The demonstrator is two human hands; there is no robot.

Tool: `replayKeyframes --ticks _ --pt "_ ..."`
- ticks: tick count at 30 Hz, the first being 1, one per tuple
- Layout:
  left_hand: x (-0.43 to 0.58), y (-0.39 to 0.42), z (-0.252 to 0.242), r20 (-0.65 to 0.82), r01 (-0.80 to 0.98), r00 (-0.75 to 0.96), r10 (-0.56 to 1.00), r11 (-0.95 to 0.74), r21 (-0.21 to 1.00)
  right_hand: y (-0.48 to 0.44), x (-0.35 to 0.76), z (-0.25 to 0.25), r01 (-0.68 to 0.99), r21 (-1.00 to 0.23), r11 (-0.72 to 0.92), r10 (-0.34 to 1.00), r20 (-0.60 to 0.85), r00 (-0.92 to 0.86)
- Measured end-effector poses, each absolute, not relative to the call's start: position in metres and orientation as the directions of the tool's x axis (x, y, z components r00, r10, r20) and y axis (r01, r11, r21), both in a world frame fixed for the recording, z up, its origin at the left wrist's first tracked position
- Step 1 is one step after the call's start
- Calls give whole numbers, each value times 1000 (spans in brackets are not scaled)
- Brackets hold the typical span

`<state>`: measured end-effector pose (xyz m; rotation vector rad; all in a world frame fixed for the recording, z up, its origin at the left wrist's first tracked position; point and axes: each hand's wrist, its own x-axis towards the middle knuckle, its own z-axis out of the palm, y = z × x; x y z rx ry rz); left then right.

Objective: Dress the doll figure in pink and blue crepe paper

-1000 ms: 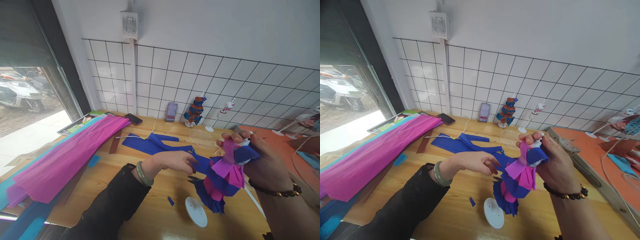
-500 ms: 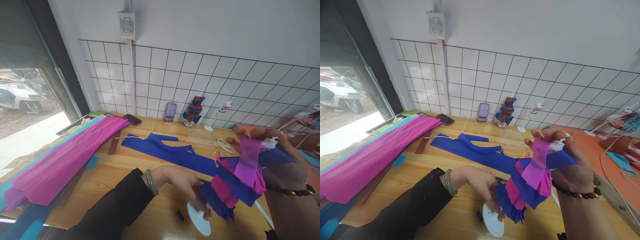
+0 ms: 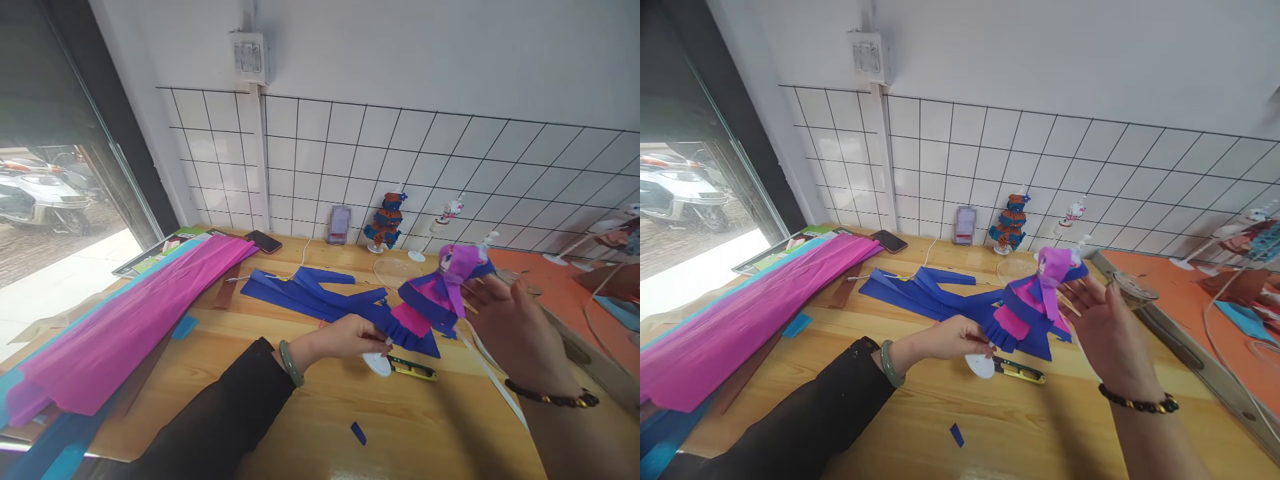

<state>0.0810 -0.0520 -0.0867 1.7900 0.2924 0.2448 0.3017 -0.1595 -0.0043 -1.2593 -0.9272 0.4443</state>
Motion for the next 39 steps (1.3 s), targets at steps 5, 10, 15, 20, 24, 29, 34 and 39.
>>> replayKeyframes --ticks 5,10,15,20,24,29,34,39 --pt "74 -55 -94 18 131 894 448 -301 945 -157 279 -15 -104 -967 233 800 130 586" --pt "69 -60 -104 76 111 871 486 -345 932 -149 253 -19 74 -979 188 845 200 496" --pt "63 -61 -115 72 74 793 605 -213 974 -148 246 -30 179 -973 149 913 205 352" --pt "58 -63 -125 15 32 721 692 -54 998 -154 245 -33 442 -866 235 832 414 368" --pt "55 -67 -126 42 51 704 709 -110 993 -153 231 -21 824 -467 320 662 733 159" --pt "51 -69 -122 159 96 743 650 -338 936 -144 217 -19 930 -213 301 608 794 -15" --pt "50 -69 -123 194 104 753 629 -404 909 -142 212 -25 939 -160 306 586 809 -53" --pt "50 -68 -126 175 130 742 647 -396 909 -144 211 -26 896 -242 373 614 788 -42"
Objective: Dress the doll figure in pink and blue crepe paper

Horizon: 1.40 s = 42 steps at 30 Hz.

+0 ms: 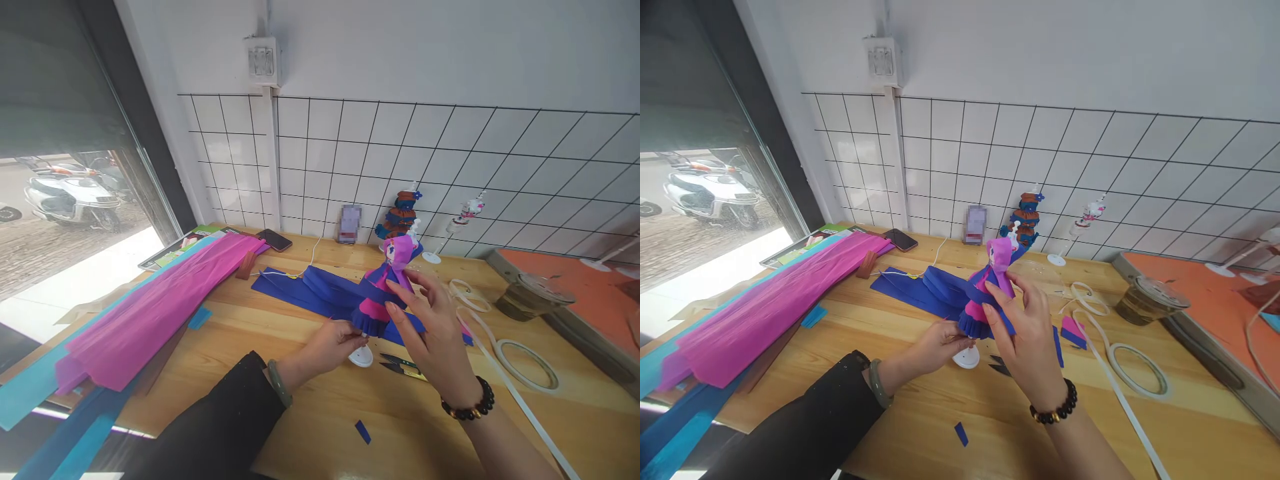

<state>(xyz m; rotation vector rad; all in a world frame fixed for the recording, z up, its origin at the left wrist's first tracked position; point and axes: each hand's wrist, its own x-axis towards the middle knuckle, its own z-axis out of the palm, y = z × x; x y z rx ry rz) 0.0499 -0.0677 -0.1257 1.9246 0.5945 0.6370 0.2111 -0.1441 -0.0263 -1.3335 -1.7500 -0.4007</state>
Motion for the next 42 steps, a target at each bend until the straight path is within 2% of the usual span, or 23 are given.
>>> replayKeyframes --ticks 4,8,13,15,17,20,23,28,31,34,40,42 --pt "50 -67 -125 206 136 736 645 -439 888 -143 212 -26 861 -357 363 641 766 48" --pt "50 -68 -122 258 142 726 637 -506 851 -142 212 -25 873 -349 340 641 765 56" --pt "48 -67 -121 215 244 640 738 -460 854 -146 218 -26 787 -469 400 638 759 128" --pt "47 -66 -120 224 258 595 772 -448 856 -151 228 -32 773 -518 365 631 749 204" --pt "46 -64 -118 261 240 564 783 -458 856 -157 241 -44 803 -513 303 671 713 202" --pt "44 -60 -114 302 252 516 802 -479 841 -170 259 -73 885 -369 283 794 608 -1" --pt "43 -58 -112 313 283 472 824 -477 832 -185 269 -101 935 -141 325 844 489 -220" --pt "44 -57 -120 283 169 501 818 -413 895 -203 273 -124 892 194 407 776 442 -450" --pt "46 -58 -123 230 106 527 818 -332 937 -206 274 -125 867 275 416 749 437 -498" --pt "46 -61 -121 151 42 563 813 -210 977 -206 272 -119 896 194 399 769 462 -442" --pt "44 -67 -109 58 -4 678 733 -76 997 -209 266 -93 922 -266 282 824 559 -91" --pt "43 -69 -106 46 -13 715 698 -52 999 -208 267 -81 911 -355 210 821 570 33"
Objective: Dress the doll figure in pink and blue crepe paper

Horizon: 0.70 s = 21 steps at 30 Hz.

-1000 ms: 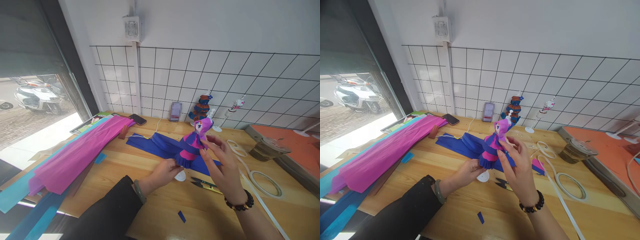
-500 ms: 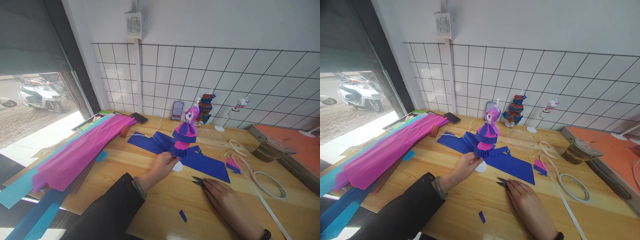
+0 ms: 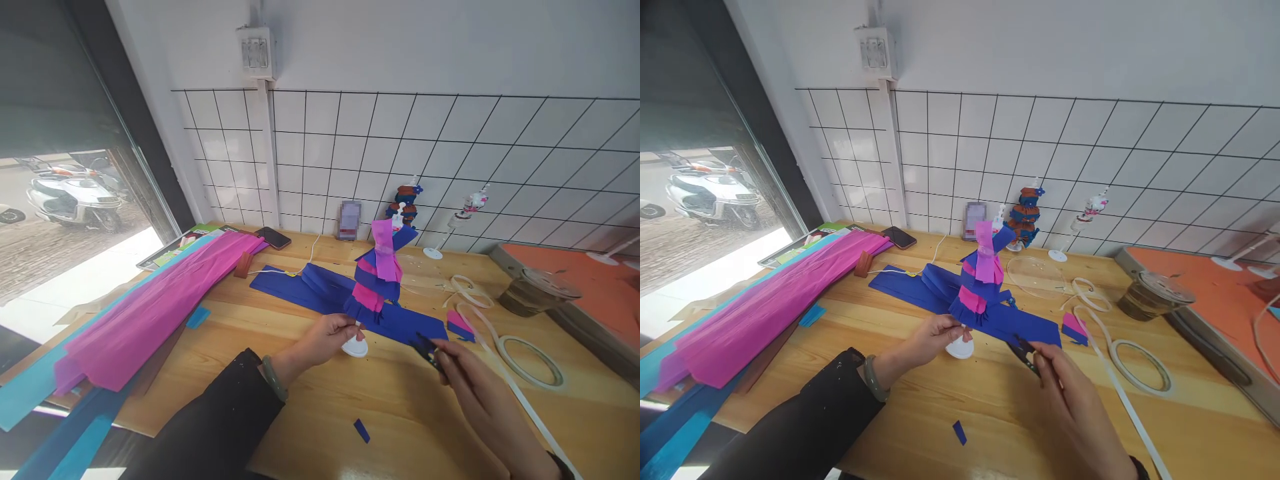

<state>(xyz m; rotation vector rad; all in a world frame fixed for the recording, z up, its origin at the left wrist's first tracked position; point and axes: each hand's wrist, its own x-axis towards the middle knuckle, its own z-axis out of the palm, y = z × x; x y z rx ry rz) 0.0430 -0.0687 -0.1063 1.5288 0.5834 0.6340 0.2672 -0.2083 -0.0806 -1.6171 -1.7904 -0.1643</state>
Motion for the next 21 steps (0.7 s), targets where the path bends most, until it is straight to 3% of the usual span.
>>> replayKeyframes --ticks 6,14,21 --pt "43 -70 -108 47 -37 779 626 -30 999 -200 272 -43 914 -382 137 781 609 137" --pt "43 -69 -112 73 -50 824 562 -56 997 -185 270 -8 986 -56 158 730 679 -79" --pt "42 -69 -110 79 -21 845 529 -116 993 -182 263 -2 976 86 198 689 696 -201"
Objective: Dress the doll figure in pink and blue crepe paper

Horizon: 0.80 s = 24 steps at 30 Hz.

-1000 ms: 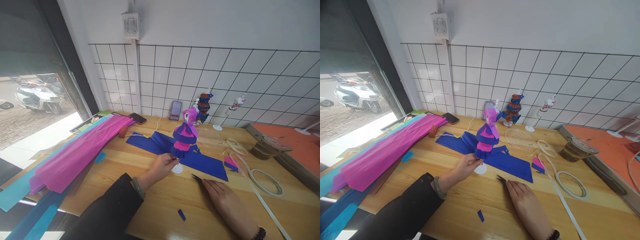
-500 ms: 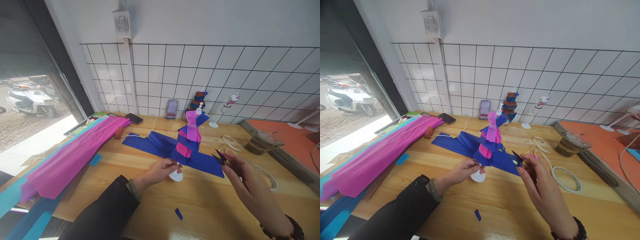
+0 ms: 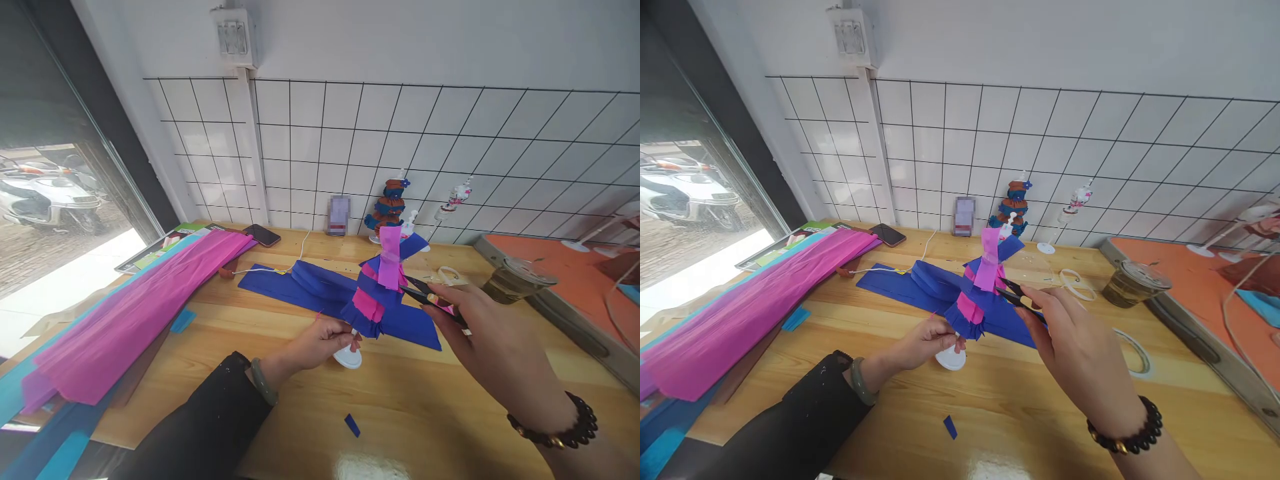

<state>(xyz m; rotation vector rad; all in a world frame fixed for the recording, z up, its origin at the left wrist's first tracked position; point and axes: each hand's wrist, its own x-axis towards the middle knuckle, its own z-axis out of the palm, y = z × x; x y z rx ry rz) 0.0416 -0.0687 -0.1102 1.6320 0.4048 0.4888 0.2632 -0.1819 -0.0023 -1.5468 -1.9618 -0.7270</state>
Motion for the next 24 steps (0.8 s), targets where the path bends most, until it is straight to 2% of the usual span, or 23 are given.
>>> replayKeyframes --ticks 7,24 --pt "42 -71 -108 65 10 842 535 -136 991 -181 262 -1 963 167 212 665 697 -267" --pt "41 -74 -108 3 58 864 504 -106 993 -182 265 6 919 258 297 617 683 -391"
